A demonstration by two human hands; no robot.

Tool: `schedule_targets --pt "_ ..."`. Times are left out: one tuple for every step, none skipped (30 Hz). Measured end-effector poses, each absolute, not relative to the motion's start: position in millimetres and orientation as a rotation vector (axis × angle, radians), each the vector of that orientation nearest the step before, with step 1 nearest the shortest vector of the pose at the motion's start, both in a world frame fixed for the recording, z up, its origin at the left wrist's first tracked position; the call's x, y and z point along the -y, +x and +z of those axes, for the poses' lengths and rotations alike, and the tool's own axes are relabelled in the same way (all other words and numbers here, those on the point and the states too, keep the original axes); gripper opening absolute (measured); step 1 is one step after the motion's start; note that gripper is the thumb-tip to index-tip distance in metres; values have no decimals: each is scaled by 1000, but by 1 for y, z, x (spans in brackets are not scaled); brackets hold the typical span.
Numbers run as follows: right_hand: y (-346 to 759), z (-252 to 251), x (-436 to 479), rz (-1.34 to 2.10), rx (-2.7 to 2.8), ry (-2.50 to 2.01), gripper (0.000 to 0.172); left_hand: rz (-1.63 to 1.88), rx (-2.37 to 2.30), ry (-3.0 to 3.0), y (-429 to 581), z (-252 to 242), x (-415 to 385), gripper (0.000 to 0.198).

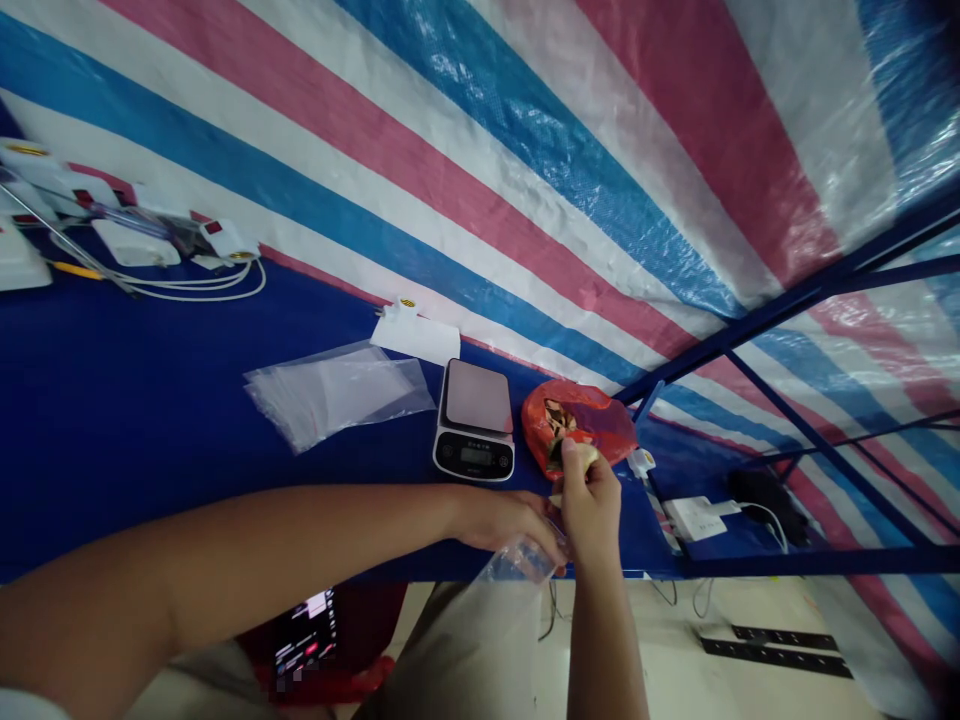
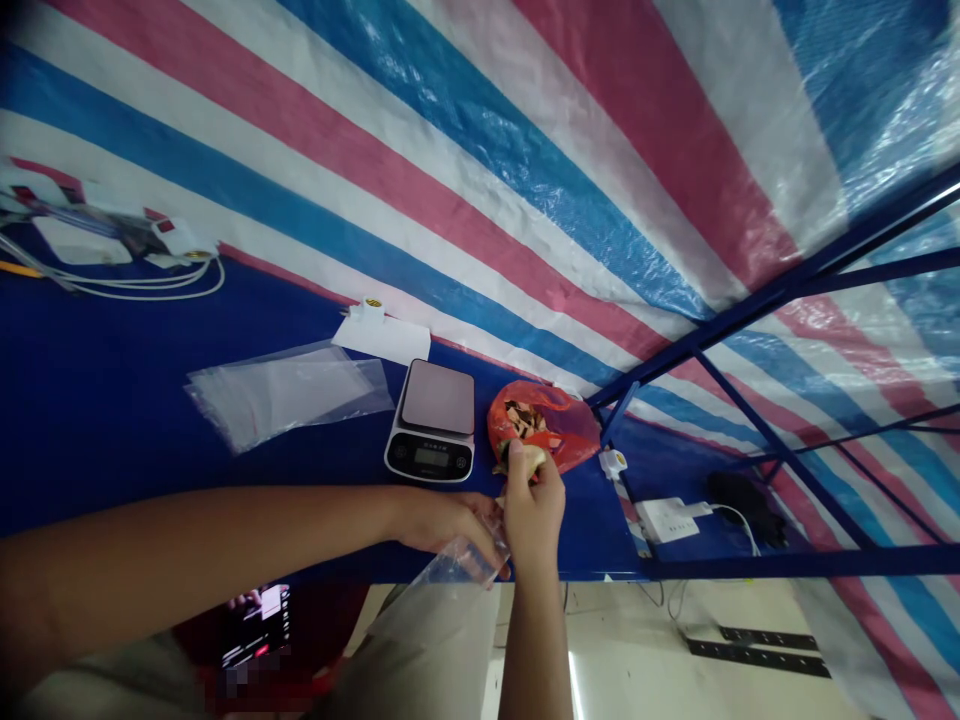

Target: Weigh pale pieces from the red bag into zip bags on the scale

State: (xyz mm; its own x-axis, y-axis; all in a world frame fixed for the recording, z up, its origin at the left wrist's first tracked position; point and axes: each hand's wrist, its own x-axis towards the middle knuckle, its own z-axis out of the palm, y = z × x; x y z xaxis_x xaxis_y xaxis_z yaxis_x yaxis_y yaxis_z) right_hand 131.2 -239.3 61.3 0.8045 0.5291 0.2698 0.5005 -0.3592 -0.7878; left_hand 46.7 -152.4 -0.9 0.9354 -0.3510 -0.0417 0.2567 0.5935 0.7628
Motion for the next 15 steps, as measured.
schedule_targets --pt "127 61 241 2 781 -2046 51 -357 137 871 47 -3 154 30" --pt "124 62 243 -12 807 -2054 51 -359 154 872 48 -4 154 30" --pt "122 63 245 -24 822 -2056 51 -361 169 871 48 -5 154 29" --pt "120 64 247 -32 828 -2058 50 -359 178 870 48 -5 154 29" --pt "118 65 249 -36 833 -2058 50 -354 182 867 48 -4 153 29" --pt "117 66 251 -35 841 -2057 49 -348 183 862 48 -4 152 28" --pt "117 67 253 -26 851 -2054 48 -346 182 856 48 -3 152 28" --pt "116 68 254 -11 863 -2049 47 -348 180 852 49 -3 151 28" --pt "116 68 256 2 876 -2039 47 -353 178 851 49 -3 151 29" --pt "116 68 257 19 889 -2028 46 -356 175 853 50 -3 151 30" --pt "116 67 257 37 901 -2014 46 -356 171 858 51 -4 152 32" --pt "116 67 258 55 913 -1999 45 -352 169 864 52 -6 152 34" --pt "116 66 258 70 927 -1984 45 -345 168 871 53 -7 153 35" --pt "116 65 258 82 942 -1970 44 -339 168 878 53 -8 154 36" --pt "116 64 257 94 954 -1957 44 -336 170 885 54 -9 154 35"
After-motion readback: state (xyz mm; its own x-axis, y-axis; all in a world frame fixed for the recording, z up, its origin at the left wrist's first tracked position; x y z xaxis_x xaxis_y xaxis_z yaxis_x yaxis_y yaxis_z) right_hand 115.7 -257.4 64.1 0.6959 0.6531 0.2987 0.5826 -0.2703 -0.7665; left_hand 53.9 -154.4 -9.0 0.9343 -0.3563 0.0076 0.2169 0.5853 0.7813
